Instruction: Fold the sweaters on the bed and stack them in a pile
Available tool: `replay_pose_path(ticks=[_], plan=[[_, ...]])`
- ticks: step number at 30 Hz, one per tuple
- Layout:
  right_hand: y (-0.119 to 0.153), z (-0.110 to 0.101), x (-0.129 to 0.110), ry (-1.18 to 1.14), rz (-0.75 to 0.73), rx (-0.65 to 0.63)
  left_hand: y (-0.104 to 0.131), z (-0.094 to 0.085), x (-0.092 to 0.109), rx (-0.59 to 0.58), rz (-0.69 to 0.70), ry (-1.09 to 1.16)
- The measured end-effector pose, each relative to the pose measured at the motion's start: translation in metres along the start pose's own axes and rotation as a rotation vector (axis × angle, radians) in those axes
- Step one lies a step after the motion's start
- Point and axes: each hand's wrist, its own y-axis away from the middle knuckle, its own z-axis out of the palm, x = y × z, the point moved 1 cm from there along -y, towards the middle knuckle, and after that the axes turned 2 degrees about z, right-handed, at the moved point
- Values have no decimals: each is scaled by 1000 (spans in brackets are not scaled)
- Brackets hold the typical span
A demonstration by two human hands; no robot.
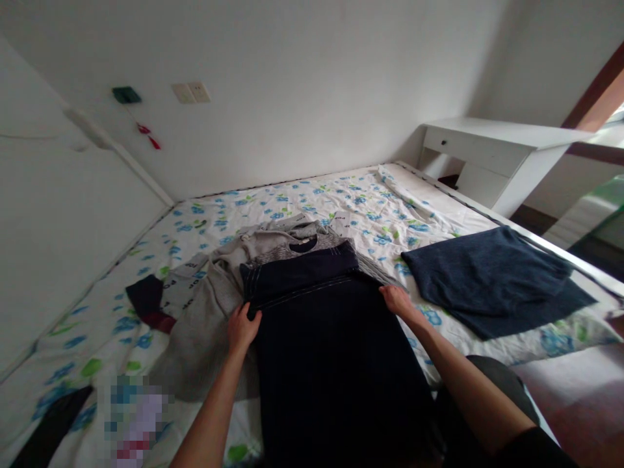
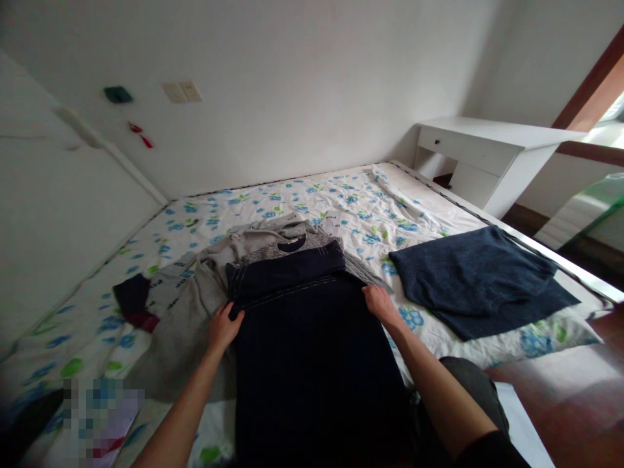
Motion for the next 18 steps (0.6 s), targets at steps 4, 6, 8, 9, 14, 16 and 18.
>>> replay_pose_path(ticks=[4, 6, 8, 9, 14, 16, 18], plan=[[1, 3, 11, 78, 90, -130, 17, 0, 4, 6, 59, -67], [2, 8, 12, 100, 106, -208, 27, 1, 10, 22, 66, -73], [2, 9, 12, 94, 82, -242, 39, 1, 15, 55, 56, -38], [1, 9, 11, 88, 72, -254, 44, 1, 18, 70, 41, -7], [1, 4, 10, 76, 113, -286, 64, -10, 16, -24, -154, 196], [3, 3, 9, 30, 151, -330, 76, -17, 12, -182, -236, 279], [6, 2, 7, -14, 181, -390, 94, -22, 9, -447, -250, 407]])
